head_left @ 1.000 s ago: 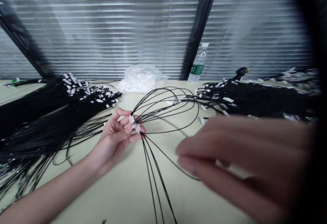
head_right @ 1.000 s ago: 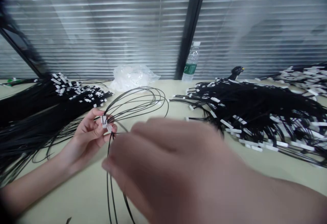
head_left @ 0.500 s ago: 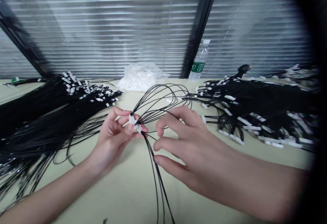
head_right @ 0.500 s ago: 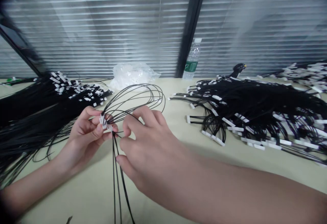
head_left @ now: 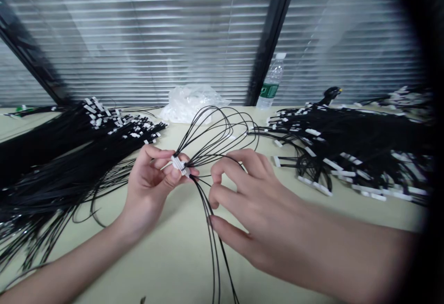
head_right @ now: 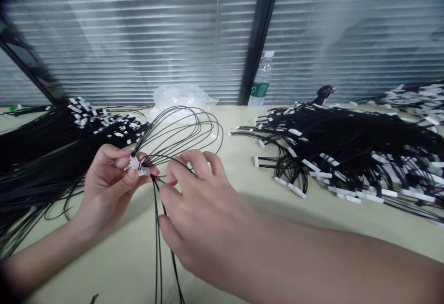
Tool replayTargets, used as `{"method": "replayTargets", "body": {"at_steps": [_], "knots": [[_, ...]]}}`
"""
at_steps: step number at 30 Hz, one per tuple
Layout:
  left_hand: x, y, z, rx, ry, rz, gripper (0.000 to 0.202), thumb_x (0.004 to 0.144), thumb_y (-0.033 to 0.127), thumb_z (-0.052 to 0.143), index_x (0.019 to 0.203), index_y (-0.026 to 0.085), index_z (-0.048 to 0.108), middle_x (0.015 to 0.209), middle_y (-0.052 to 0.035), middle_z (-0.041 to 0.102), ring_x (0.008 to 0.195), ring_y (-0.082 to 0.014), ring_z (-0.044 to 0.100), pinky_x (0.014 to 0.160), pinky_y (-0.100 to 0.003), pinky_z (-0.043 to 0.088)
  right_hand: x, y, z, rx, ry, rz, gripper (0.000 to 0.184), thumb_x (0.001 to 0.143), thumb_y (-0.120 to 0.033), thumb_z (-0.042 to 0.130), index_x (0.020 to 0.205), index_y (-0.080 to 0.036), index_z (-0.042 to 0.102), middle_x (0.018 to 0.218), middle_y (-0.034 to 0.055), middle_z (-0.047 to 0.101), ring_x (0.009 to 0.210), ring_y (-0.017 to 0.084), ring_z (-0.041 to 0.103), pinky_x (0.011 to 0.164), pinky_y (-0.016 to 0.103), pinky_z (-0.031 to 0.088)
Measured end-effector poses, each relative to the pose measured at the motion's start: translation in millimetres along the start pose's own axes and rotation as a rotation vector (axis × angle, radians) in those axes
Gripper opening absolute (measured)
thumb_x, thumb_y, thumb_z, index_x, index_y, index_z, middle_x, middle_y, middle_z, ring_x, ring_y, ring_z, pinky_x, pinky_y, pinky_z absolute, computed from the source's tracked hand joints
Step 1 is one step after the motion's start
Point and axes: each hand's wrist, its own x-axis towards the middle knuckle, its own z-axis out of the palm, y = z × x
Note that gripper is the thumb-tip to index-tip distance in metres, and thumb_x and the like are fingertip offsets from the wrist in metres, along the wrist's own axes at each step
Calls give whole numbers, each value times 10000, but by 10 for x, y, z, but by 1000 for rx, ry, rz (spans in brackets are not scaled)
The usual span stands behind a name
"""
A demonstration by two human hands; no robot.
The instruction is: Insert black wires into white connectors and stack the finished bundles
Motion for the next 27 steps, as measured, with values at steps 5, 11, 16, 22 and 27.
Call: {"method": "replayTargets", "body": {"at_steps": [5,11,16,22,27], "knots": [[7,1,-3,2,0,-7,211,770,70,575,871,232,484,873,3,629,769,-185,661,669,-305,538,19,16,15,-71,22,-44,156,821,-207,465,728,-140,571,894,98,514,1013,293,371,800,449,377],[16,-1,-3,-23,-7,-8,218,771,60,568,870,234,482,867,9,618,774,-185,657,676,-315,531,35,88,-13,-162,141,-81,149,798,-141,476,716,-126,599,901,92,550,994,295,403,817,480,361],[25,-13,3,-76,10,-40,190,777,83,573,860,226,478,863,17,625,770,-176,654,664,-304,534,74,147,-72,-190,175,-45,194,846,-169,446,749,-121,606,858,77,550,1045,308,402,856,487,354],[114,-89,-115,-112,187,-140,191,785,93,569,899,231,504,841,16,638,837,-142,640,721,-235,519,11,292,-302,-142,43,-72,228,871,-266,433,719,-170,572,941,73,523,1038,272,419,850,464,368],[175,-137,-188,-129,230,-143,204,768,89,588,897,229,515,831,11,653,866,-157,639,734,-249,518,-125,526,-556,-232,192,-63,138,837,-278,522,734,-227,599,974,36,548,1025,235,451,817,391,387]]}}
